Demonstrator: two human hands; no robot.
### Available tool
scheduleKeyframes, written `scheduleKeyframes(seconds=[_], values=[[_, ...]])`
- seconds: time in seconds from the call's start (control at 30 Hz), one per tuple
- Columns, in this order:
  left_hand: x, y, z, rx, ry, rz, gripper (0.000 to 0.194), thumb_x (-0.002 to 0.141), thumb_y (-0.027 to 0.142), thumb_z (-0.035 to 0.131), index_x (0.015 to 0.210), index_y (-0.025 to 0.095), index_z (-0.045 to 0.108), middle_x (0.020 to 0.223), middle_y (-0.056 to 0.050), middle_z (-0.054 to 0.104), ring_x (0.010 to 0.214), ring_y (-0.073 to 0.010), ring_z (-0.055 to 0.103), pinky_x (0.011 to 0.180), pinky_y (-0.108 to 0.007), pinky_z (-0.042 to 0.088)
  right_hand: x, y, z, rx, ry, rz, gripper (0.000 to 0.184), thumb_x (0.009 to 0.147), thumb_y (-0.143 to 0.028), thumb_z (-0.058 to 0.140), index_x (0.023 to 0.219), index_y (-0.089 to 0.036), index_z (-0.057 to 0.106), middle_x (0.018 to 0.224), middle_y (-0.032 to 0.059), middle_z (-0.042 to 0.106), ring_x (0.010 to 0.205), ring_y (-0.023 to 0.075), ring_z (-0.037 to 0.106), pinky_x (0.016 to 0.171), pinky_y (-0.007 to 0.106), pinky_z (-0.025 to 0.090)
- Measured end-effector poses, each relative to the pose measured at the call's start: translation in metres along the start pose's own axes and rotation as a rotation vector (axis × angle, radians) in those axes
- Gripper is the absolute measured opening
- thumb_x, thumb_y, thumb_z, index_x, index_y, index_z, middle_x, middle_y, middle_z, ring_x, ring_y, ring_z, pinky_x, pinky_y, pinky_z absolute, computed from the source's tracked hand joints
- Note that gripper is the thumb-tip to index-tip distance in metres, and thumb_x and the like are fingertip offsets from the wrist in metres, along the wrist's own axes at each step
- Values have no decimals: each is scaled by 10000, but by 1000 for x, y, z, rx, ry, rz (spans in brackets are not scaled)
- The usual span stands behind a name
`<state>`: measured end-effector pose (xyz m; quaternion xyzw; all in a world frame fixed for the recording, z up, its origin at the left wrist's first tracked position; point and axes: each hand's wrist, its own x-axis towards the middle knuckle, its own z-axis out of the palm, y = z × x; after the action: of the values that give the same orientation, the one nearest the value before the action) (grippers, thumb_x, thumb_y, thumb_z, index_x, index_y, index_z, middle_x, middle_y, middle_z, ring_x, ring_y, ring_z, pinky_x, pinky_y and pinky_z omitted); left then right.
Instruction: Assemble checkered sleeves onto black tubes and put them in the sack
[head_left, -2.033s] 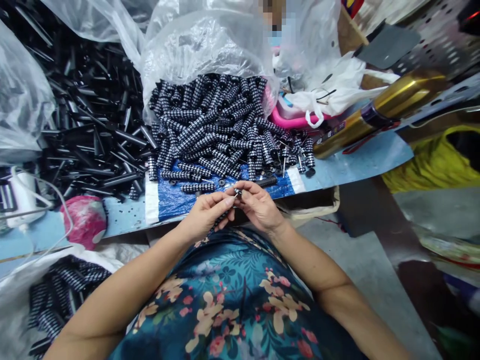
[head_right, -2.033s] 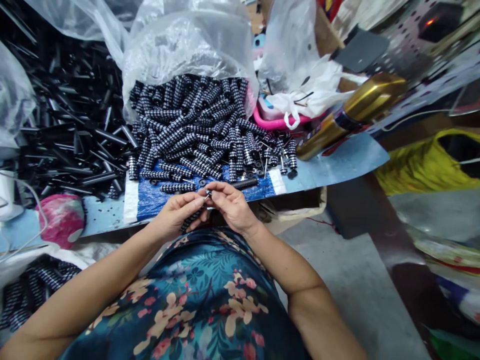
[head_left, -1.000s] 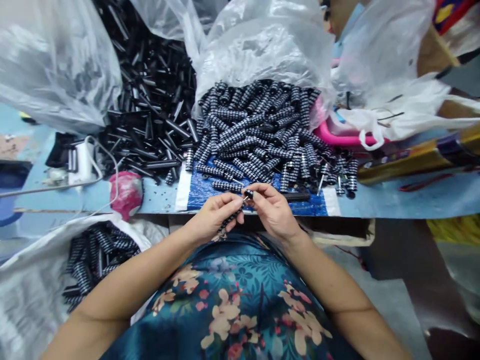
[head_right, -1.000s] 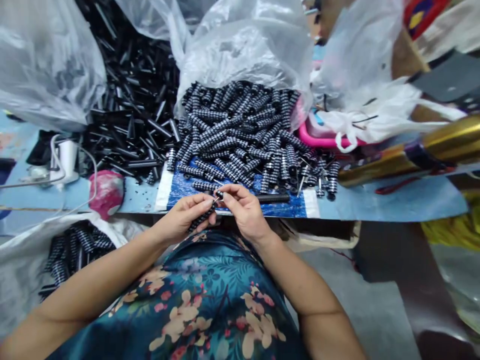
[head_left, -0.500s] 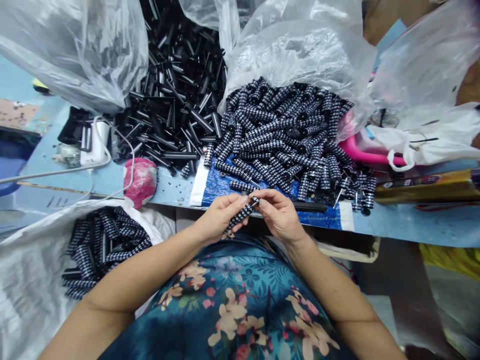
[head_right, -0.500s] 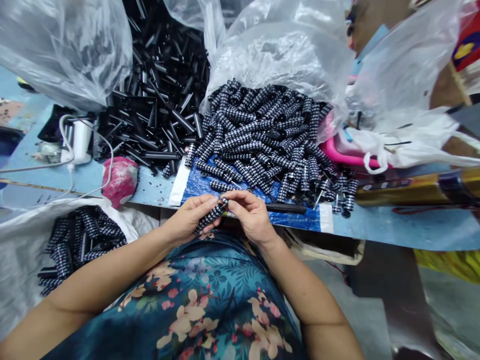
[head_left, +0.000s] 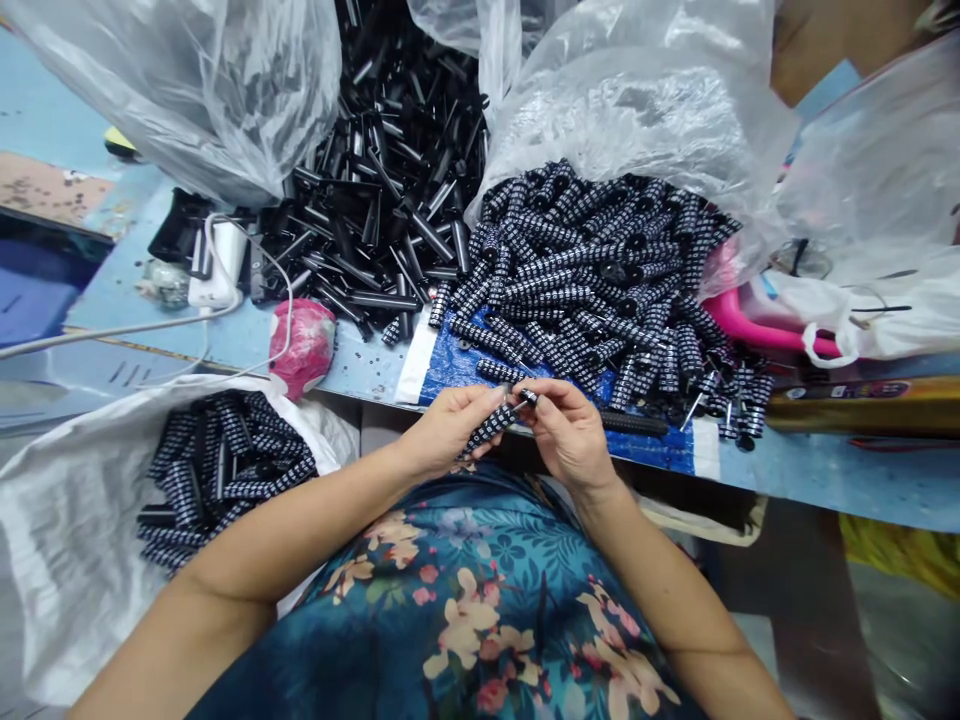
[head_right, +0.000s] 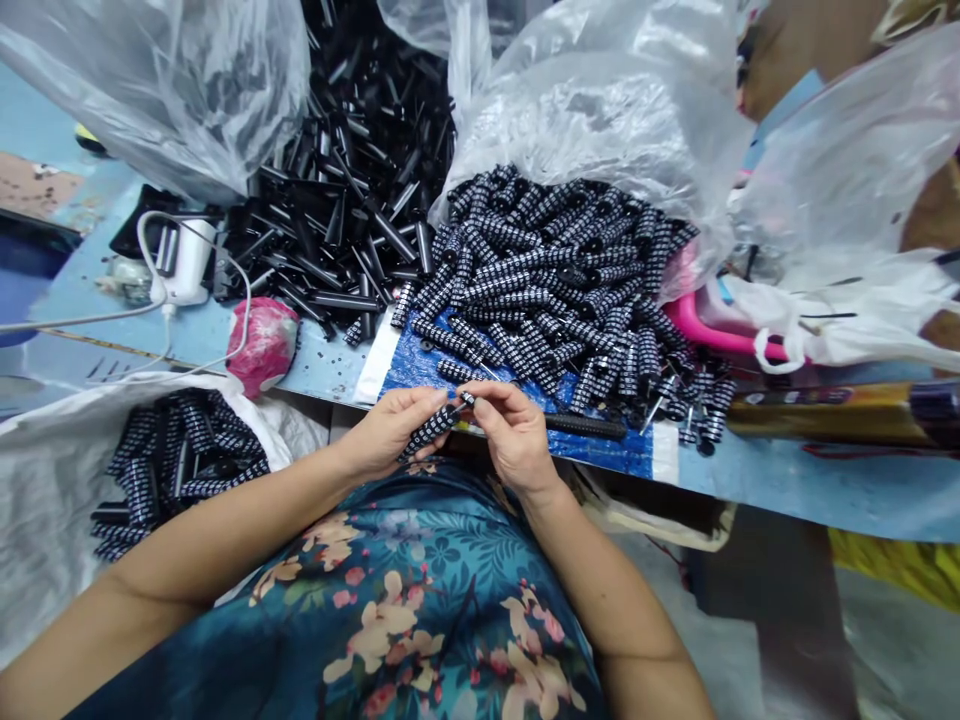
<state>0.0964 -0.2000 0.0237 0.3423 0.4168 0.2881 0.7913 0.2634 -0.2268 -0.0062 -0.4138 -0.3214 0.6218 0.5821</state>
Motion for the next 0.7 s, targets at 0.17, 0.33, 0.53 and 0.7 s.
scheduleKeyframes(seconds=[0.17, 0.33, 0.53, 0.7], values=[[-2, 0, 3, 44, 14, -37, 505, 836, 656, 668, 827, 151, 660, 488, 38, 528, 341, -55, 384, 334, -175, 248, -5, -3, -5, -257, 17, -232, 141, 844, -339, 778, 968, -279, 751, 1033, 35, 773, 987, 219, 733, 971, 435, 583], [-4, 2, 7, 55, 35, -71, 506, 834, 663, 665, 859, 157, 654, 472, 45, 525, 309, -58, 363, 313, -178, 242, -6, 2, -4, -157, 16, -197, 133, 854, -342, 769, 976, -294, 748, 1023, 28, 766, 918, 201, 734, 861, 399, 619], [-4, -1, 5, 87, 53, -51, 514, 838, 666, 649, 798, 154, 629, 476, 34, 529, 325, -64, 384, 321, -175, 269, -9, 8, -4, -122, 19, -128, 134, 871, -353, 751, 994, -300, 745, 1030, 23, 763, 914, 198, 731, 836, 390, 627], [-3, 0, 6, 32, 61, -27, 478, 860, 612, 659, 746, 156, 571, 498, 33, 530, 349, -54, 398, 342, -170, 258, -12, 1, -8, -603, -34, -467, 231, 900, -296, 711, 1131, -302, 721, 1125, 47, 756, 1067, 235, 718, 998, 442, 584]])
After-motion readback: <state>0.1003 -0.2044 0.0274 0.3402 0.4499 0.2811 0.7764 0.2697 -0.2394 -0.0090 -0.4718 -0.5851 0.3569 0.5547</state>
